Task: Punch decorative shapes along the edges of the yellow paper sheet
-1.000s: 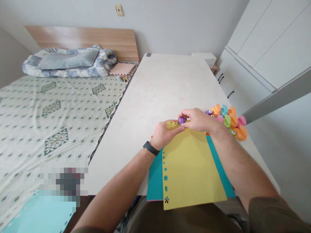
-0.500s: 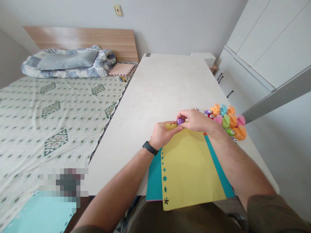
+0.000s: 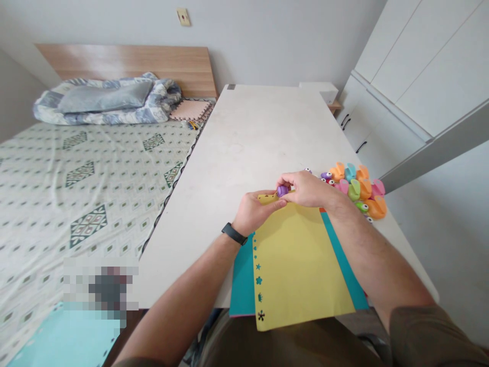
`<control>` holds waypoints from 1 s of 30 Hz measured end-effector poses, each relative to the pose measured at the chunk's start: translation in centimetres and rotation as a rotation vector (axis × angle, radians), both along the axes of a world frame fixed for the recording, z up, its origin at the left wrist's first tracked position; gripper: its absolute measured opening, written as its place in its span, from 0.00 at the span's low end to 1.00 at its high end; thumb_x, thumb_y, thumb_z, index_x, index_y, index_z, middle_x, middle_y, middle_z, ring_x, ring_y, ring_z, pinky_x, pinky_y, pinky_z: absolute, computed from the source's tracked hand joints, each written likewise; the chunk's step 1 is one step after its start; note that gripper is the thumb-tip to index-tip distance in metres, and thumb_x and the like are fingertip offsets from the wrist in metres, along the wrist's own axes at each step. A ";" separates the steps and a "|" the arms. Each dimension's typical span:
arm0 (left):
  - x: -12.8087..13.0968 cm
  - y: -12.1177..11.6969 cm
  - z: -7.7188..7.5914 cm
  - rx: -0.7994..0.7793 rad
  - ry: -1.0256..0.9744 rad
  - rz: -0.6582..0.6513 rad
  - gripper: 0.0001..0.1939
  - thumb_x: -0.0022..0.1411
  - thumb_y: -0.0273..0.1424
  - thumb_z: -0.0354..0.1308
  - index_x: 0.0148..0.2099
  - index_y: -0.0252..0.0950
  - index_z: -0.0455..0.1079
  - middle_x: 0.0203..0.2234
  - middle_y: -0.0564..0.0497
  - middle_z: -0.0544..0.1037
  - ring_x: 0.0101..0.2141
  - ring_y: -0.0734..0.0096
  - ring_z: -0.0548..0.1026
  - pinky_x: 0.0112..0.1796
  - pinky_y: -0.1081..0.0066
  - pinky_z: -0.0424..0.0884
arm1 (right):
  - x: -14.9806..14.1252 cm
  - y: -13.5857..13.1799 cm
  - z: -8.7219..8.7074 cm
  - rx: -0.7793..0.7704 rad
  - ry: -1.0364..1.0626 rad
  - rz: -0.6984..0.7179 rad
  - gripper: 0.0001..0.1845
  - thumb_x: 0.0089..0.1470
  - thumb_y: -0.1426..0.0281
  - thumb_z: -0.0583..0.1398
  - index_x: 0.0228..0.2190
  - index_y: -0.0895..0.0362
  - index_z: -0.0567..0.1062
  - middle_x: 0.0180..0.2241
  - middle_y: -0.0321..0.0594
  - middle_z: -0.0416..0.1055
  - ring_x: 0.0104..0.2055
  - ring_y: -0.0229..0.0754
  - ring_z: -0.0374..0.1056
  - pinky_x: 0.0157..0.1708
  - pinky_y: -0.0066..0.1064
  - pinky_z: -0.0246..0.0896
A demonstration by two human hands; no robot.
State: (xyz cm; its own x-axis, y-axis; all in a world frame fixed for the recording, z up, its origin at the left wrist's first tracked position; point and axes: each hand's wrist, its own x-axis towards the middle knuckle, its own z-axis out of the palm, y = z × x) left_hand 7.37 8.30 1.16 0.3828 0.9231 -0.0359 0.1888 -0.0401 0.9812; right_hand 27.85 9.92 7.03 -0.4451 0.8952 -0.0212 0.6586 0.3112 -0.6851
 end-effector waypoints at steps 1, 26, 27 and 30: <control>0.0 0.0 0.1 0.003 0.006 0.007 0.28 0.56 0.49 0.72 0.52 0.34 0.82 0.40 0.45 0.86 0.37 0.61 0.81 0.33 0.70 0.74 | 0.0 0.0 0.0 -0.001 -0.003 0.000 0.14 0.47 0.77 0.63 0.38 0.55 0.81 0.34 0.36 0.79 0.35 0.39 0.71 0.36 0.30 0.60; 0.0 0.0 0.2 -0.054 -0.081 -0.071 0.26 0.58 0.47 0.71 0.53 0.36 0.80 0.46 0.45 0.85 0.44 0.59 0.83 0.43 0.66 0.78 | 0.7 -0.1 0.6 -0.039 -0.007 0.033 0.15 0.51 0.75 0.63 0.42 0.55 0.80 0.39 0.38 0.80 0.40 0.42 0.73 0.41 0.31 0.63; 0.0 0.0 0.2 -0.061 -0.080 -0.074 0.26 0.59 0.47 0.70 0.54 0.36 0.80 0.46 0.45 0.85 0.43 0.58 0.83 0.42 0.66 0.78 | 0.8 -0.1 0.5 -0.036 -0.008 0.037 0.15 0.52 0.74 0.63 0.42 0.55 0.80 0.39 0.38 0.80 0.41 0.42 0.73 0.41 0.31 0.63; -0.3 0.0 -0.1 -0.080 -0.067 -0.069 0.26 0.63 0.50 0.66 0.53 0.35 0.80 0.45 0.44 0.85 0.41 0.59 0.83 0.39 0.66 0.79 | 1.3 0.2 0.2 -0.042 0.012 0.038 0.14 0.53 0.73 0.64 0.44 0.55 0.79 0.41 0.39 0.80 0.42 0.43 0.74 0.43 0.32 0.64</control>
State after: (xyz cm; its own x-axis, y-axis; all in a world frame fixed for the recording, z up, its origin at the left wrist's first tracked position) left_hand 7.10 8.28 1.05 0.4491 0.8898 -0.0807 0.1218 0.0286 0.9921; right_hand 29.12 10.10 7.19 -0.4793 0.8760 -0.0531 0.6388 0.3067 -0.7056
